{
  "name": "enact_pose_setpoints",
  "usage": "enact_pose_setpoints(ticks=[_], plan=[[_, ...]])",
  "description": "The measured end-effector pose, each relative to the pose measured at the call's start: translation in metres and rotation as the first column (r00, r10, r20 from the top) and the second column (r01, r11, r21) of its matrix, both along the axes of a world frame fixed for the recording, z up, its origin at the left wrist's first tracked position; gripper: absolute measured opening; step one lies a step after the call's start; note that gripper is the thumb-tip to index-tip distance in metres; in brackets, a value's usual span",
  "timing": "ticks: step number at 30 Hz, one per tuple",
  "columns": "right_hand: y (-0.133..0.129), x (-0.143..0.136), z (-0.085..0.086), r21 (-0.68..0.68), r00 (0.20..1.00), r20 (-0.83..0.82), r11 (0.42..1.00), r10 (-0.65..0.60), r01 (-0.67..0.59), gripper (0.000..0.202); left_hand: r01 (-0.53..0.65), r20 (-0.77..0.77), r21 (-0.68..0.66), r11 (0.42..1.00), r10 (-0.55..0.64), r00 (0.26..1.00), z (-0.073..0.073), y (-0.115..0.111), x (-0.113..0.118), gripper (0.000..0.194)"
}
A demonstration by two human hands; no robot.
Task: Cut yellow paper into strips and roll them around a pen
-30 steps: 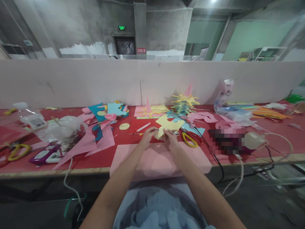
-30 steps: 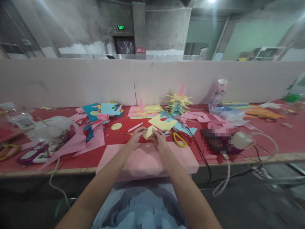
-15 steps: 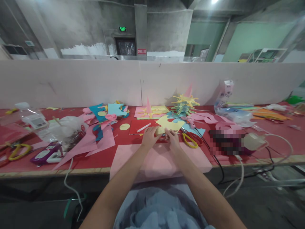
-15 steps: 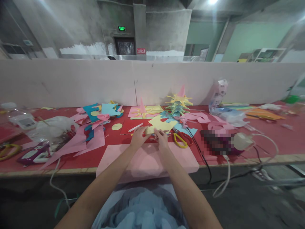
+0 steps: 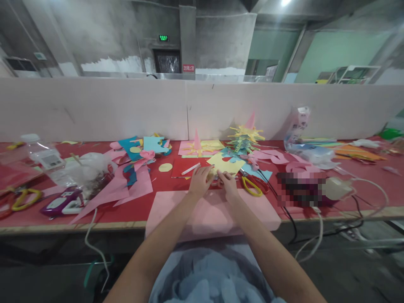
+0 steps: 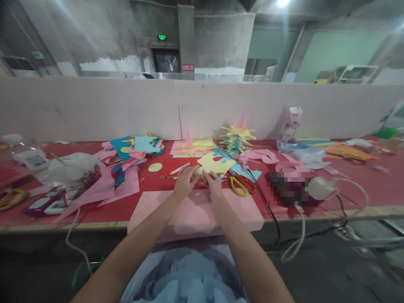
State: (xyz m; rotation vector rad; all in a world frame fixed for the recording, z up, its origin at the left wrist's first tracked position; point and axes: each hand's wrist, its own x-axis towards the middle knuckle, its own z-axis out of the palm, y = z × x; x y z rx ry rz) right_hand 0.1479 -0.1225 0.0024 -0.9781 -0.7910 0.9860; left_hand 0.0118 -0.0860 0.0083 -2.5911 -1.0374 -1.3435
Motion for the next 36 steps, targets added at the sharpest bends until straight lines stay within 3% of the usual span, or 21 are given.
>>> enact_pose_setpoints(ticks=[8,18,28,36], plan=[[-0.003,-0.0035,0.0024,0.009,0.999,0.036,1.0,0.015,-0.015,0.049,0.002,-0.088,0.116,0.993,0.009,0.996,-0.0021,-0.0002,0.0042,0.038],[-0.0019,-0.0009,0.0007,-0.024,0.999,-0.021,0.999,0.031,-0.031,0.046,0.001,-0.172,0.059,0.998,0.009,0.985,-0.0026,0.0011,0.0035,0.044],[0.0013,0.0016,-0.005,-0.034,0.996,-0.071,0.997,0.06,-0.062,0.037,-0.024,-0.231,0.101,0.995,0.047,0.972,-0.0035,0.0012,0.0045,0.041],[-0.0013,-0.001,0.0016,-0.015,1.0,-0.017,1.0,0.025,-0.025,0.04,-0.031,-0.241,0.098,0.995,0.054,0.969,-0.0089,0.0054,0.0062,0.041]])
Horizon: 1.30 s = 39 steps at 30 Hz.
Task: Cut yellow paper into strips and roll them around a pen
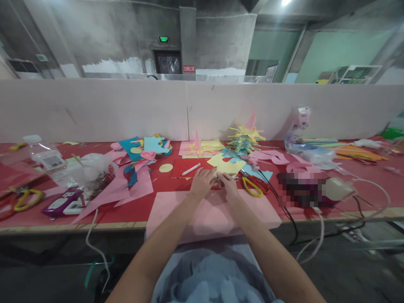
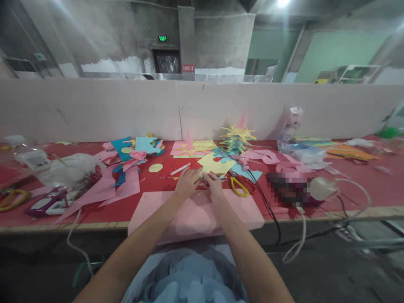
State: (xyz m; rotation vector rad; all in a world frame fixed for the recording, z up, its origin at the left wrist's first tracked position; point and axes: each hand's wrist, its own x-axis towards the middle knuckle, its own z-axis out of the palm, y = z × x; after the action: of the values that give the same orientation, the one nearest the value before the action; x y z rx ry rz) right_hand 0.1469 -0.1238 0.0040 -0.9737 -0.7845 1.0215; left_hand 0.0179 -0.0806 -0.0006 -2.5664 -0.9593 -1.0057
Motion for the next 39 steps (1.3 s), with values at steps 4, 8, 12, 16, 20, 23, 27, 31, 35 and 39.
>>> enact_pose_setpoints(ticks=[4,8,12,16,20,23,27,31,35,39], plan=[[-0.001,0.001,0.0,0.029,1.0,0.031,1.0,-0.005,0.004,0.041,-0.021,-0.035,-0.018,1.0,0.02,0.999,-0.002,0.002,0.0,0.045],[0.0,0.0,0.0,0.046,0.995,0.086,0.998,-0.04,0.036,0.041,-0.041,-0.073,-0.032,0.999,0.038,0.997,-0.005,0.004,0.002,0.047],[0.004,-0.001,-0.004,0.03,0.993,0.106,0.998,-0.06,0.057,0.041,-0.051,-0.098,-0.08,0.996,0.043,0.994,-0.005,0.001,0.004,0.049],[0.007,0.009,-0.006,0.031,0.995,-0.017,0.994,-0.101,0.102,0.042,-0.034,0.083,-0.087,0.996,0.042,0.996,0.007,0.002,-0.005,0.046],[0.017,0.035,0.01,0.047,0.988,-0.132,0.996,-0.075,0.081,0.044,-0.332,0.172,-0.239,0.912,0.376,0.91,0.017,0.032,-0.025,0.034],[0.034,0.055,0.03,0.049,0.985,-0.158,0.996,-0.063,0.072,0.047,-0.45,-0.098,-0.311,0.837,0.442,0.891,0.015,0.065,-0.04,0.031],[0.058,0.074,0.049,0.016,0.994,-0.107,1.0,-0.003,0.005,0.047,-0.423,-0.188,-0.343,0.839,0.38,0.906,0.011,0.092,-0.062,0.024],[0.07,0.087,0.053,-0.022,0.997,-0.043,0.998,0.064,-0.065,0.043,-0.51,-0.213,-0.352,0.785,0.463,0.86,0.019,0.092,-0.077,0.027],[0.077,0.092,0.057,-0.055,0.994,0.027,0.993,0.105,-0.104,0.043,-0.448,-0.226,-0.333,0.83,0.391,0.892,0.025,0.065,-0.038,0.022],[0.086,0.086,0.068,-0.063,0.99,0.045,0.99,0.131,-0.128,0.043,-0.136,-0.235,-0.402,0.906,0.042,0.971,0.019,0.028,0.031,0.028]])
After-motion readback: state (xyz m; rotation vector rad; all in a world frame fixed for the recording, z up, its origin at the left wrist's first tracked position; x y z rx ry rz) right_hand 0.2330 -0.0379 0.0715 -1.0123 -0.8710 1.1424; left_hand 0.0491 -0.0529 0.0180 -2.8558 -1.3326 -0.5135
